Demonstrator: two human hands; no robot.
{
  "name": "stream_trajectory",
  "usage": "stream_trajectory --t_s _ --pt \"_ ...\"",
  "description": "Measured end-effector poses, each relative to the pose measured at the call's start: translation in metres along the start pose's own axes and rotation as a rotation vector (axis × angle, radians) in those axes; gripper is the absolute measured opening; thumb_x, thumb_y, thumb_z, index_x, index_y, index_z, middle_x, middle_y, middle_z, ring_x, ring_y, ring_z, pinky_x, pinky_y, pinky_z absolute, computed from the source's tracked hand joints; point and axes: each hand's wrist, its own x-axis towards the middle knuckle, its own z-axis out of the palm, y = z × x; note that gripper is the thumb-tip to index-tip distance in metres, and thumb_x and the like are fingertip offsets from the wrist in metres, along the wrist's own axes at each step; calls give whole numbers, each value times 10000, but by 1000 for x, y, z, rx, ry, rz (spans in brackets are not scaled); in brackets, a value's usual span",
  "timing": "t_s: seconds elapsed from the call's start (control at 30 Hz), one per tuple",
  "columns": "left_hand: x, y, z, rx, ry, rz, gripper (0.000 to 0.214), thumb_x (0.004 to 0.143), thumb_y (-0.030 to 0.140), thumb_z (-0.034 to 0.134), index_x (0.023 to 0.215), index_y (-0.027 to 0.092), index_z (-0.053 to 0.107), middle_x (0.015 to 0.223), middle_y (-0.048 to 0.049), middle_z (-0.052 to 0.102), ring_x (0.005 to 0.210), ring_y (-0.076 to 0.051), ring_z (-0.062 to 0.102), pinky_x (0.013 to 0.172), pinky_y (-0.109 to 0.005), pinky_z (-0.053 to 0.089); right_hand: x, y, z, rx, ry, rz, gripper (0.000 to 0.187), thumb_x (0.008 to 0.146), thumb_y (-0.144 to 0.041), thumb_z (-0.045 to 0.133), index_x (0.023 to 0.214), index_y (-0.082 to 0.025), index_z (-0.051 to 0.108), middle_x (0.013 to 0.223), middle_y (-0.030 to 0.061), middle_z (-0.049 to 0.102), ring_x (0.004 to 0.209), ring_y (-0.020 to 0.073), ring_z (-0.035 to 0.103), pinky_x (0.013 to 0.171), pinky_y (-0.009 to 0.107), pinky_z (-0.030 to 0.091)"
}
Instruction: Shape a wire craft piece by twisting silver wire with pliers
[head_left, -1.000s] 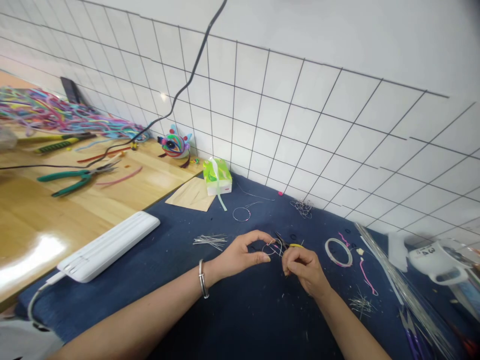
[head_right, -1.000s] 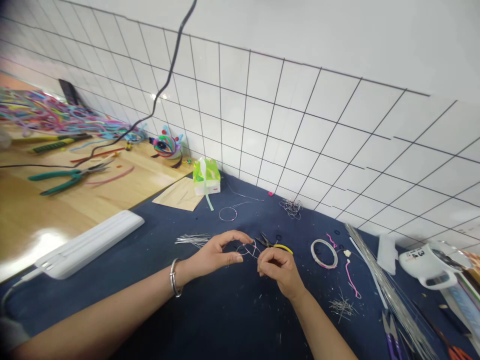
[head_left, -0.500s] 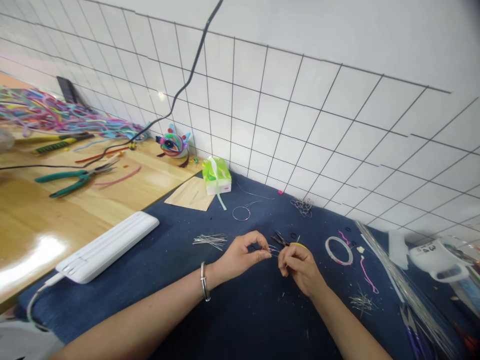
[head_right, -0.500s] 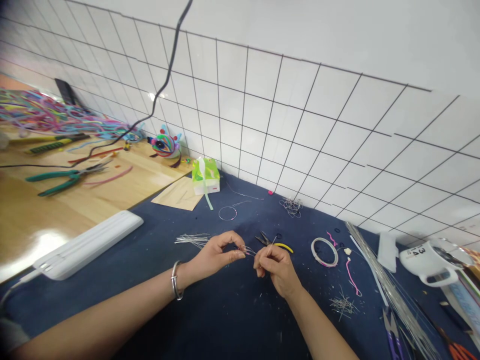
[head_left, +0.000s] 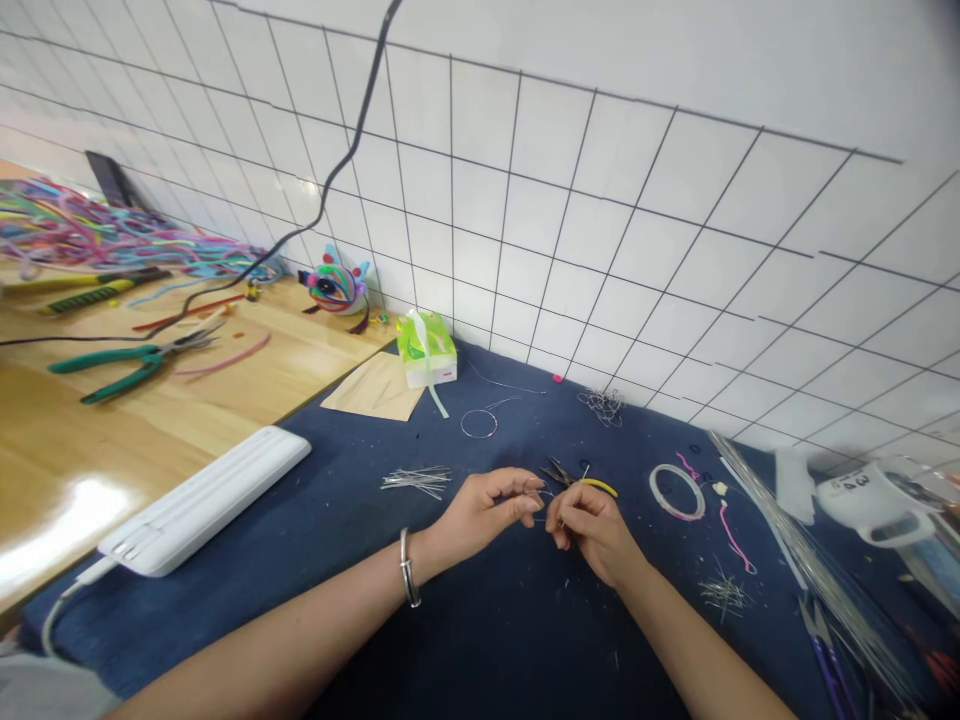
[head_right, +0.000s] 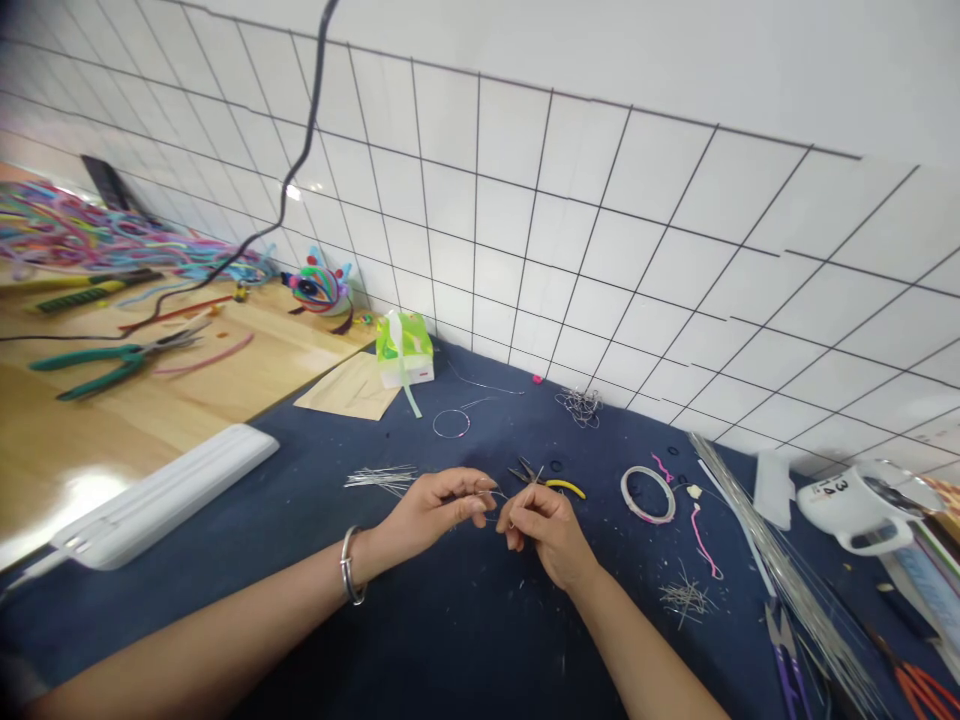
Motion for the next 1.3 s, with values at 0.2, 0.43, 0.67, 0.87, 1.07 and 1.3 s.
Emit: stream_trajectory --t_s 0.2,0.43,0.67,0.87,1.07,1.3 --pt "2 -4 2 14 98 23 254 840 272 476 1072 169 495 991 -76 621 810 -140 619 749 -311 501 -1 0 4 -36 67 -92 155 771 -294 564 690 -162 565 698 16 585 514 85 475 505 230 373" --pt "2 -3 -2 468 354 366 114 775 200 567 888 183 577 946 -60 599 930 -168 551 824 -346 456 0 1 6 -37 103 -99 159 769 -295 561 683 -161 564 694 20 585 507 85 472 492 228 369" --pt "2 -5 -5 658 311 429 164 763 230 590 917 188 557 878 -56 605 855 -165 553 764 -324 453 0 1 6 -48 133 -112 151 772 -285 561 686 -161 566 693 16 586 516 84 475 498 225 365" --pt "4 -8 -5 806 229 461 148 769 282 574 882 186 568 892 -66 601 838 -179 538 754 -336 424 -1 2 7 -64 118 -120 162 770 -302 561 684 -166 566 691 15 588 512 86 472 494 230 375" --pt "3 -8 -8 837 172 495 129 810 177 498 894 195 594 898 -56 609 845 -168 529 774 -328 403 -1 4 6 -112 128 -134 151 775 -292 553 690 -168 565 695 12 577 530 93 485 507 236 378" --pt "5 -6 -8 605 228 362 129 819 196 502 905 187 597 945 -66 587 905 -164 532 822 -331 421 -5 -2 4 -497 128 -261 105 788 -256 532 727 -185 578 740 22 569 664 134 520 631 278 411"
